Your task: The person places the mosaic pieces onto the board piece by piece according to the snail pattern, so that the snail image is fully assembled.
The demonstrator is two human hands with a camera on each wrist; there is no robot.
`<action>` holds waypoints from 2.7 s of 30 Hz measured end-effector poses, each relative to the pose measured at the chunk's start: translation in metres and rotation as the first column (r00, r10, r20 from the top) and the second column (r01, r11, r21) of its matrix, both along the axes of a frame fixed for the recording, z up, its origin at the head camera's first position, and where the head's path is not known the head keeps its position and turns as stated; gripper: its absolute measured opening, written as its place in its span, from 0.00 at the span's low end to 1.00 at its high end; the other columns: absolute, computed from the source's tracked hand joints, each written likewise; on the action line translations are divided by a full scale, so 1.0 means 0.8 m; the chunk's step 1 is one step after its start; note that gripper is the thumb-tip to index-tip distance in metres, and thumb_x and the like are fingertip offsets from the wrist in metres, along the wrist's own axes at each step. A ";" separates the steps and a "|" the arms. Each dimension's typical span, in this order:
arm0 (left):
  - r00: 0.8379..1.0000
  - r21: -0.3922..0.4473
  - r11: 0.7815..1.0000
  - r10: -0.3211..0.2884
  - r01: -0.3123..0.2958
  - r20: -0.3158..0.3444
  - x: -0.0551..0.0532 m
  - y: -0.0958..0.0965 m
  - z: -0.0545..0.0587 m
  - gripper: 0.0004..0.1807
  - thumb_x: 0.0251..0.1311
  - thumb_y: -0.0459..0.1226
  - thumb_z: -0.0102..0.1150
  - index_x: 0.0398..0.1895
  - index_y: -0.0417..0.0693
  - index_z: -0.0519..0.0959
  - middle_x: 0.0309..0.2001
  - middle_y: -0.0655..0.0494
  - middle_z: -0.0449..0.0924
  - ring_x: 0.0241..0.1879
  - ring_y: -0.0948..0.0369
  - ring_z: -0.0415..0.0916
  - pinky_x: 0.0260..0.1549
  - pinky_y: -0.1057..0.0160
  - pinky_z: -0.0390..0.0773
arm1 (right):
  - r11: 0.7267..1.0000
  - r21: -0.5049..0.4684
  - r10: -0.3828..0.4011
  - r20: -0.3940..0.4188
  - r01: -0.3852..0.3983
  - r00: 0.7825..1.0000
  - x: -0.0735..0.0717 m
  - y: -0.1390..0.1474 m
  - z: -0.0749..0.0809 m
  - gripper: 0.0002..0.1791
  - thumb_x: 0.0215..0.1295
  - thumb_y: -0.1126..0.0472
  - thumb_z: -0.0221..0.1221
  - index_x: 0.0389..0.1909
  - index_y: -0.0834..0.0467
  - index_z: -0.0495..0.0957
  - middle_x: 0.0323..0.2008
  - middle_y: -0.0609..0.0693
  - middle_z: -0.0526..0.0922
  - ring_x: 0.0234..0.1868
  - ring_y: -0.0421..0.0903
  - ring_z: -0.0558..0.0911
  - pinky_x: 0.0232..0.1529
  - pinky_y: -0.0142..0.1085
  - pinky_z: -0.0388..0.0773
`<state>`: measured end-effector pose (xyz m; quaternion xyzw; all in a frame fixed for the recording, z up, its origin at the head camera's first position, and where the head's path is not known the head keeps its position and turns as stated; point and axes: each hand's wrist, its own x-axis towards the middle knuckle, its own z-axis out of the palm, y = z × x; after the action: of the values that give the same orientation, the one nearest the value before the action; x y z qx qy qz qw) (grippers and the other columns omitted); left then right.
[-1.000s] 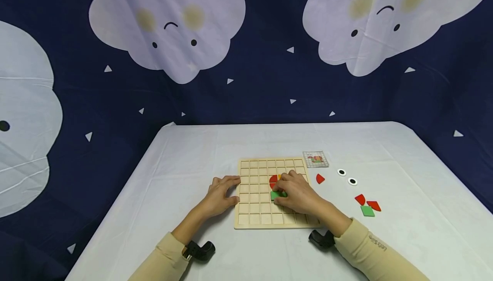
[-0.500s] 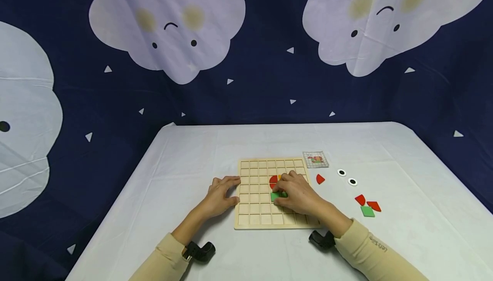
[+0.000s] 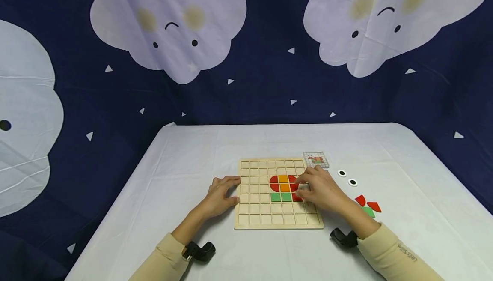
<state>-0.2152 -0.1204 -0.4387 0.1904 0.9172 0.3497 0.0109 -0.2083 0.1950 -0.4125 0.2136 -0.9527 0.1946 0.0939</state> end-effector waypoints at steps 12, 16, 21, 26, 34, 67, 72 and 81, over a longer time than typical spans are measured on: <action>1.000 -0.006 1.000 0.000 0.000 0.013 -0.001 0.000 -0.001 0.28 0.52 0.36 0.63 0.60 0.45 0.74 0.64 0.58 0.70 0.47 0.59 0.59 0.47 0.58 0.58 | 0.987 0.045 -0.152 0.010 0.152 0.988 -0.013 0.062 -0.007 0.13 0.50 0.55 0.67 0.36 0.56 0.83 0.35 0.50 0.80 0.39 0.49 0.70 0.39 0.42 0.61; 1.000 -0.004 1.000 0.002 -0.002 0.015 0.000 0.000 -0.001 0.28 0.52 0.35 0.63 0.60 0.45 0.74 0.64 0.58 0.70 0.47 0.59 0.59 0.47 0.58 0.58 | 0.982 0.050 -0.180 -0.001 0.180 0.984 -0.017 0.073 -0.010 0.14 0.49 0.55 0.67 0.36 0.57 0.83 0.35 0.52 0.81 0.39 0.52 0.71 0.38 0.44 0.62; 1.000 -0.007 1.000 -0.007 0.007 0.006 -0.001 0.000 0.000 0.28 0.52 0.35 0.63 0.60 0.44 0.74 0.64 0.56 0.70 0.47 0.58 0.59 0.47 0.58 0.58 | 0.976 0.075 -0.203 -0.007 0.203 0.979 -0.020 0.081 -0.014 0.15 0.48 0.53 0.67 0.35 0.58 0.83 0.37 0.55 0.81 0.38 0.54 0.72 0.37 0.46 0.62; 1.000 -0.011 1.000 -0.001 0.001 0.004 -0.001 0.000 0.000 0.28 0.52 0.35 0.63 0.60 0.44 0.74 0.64 0.57 0.70 0.47 0.59 0.59 0.46 0.58 0.58 | 0.976 0.086 -0.202 0.006 0.201 0.979 -0.022 0.084 -0.018 0.16 0.48 0.52 0.67 0.35 0.58 0.83 0.36 0.54 0.81 0.38 0.54 0.73 0.37 0.46 0.63; 1.000 -0.013 1.000 0.004 -0.004 0.008 0.000 0.000 0.000 0.28 0.52 0.36 0.63 0.60 0.44 0.74 0.64 0.57 0.70 0.47 0.59 0.59 0.47 0.58 0.58 | 0.977 0.095 -0.194 0.015 0.192 0.981 -0.028 0.077 -0.020 0.16 0.48 0.52 0.67 0.36 0.58 0.83 0.33 0.51 0.81 0.38 0.53 0.73 0.37 0.45 0.62; 1.000 -0.013 1.000 0.003 -0.002 0.016 0.001 0.001 0.002 0.28 0.53 0.36 0.63 0.61 0.44 0.73 0.65 0.57 0.69 0.47 0.58 0.59 0.47 0.57 0.58 | 0.997 0.027 -0.069 -0.014 0.069 0.998 -0.010 0.034 0.004 0.11 0.50 0.58 0.65 0.36 0.56 0.83 0.35 0.49 0.81 0.40 0.50 0.73 0.41 0.45 0.65; 1.000 -0.009 1.000 0.000 0.000 0.014 0.001 0.001 0.001 0.28 0.53 0.36 0.63 0.60 0.44 0.73 0.65 0.57 0.69 0.47 0.58 0.60 0.47 0.57 0.58 | 1.000 0.002 0.013 -0.033 -0.013 0.999 -0.004 0.000 0.005 0.11 0.49 0.57 0.67 0.34 0.55 0.84 0.33 0.46 0.80 0.39 0.47 0.72 0.42 0.43 0.66; 1.000 -0.015 1.000 -0.004 0.005 0.002 -0.001 0.001 0.000 0.28 0.52 0.36 0.63 0.60 0.45 0.73 0.64 0.57 0.69 0.48 0.58 0.60 0.47 0.56 0.58 | 0.995 0.007 0.103 -0.004 -0.103 0.995 -0.001 -0.056 -0.002 0.11 0.48 0.53 0.69 0.33 0.51 0.85 0.32 0.42 0.79 0.35 0.40 0.67 0.38 0.37 0.63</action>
<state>-0.2160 -0.1198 -0.4386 0.1921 0.9195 0.3428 0.0140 -0.2087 0.1500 -0.4143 0.2631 -0.9409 0.1955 0.0852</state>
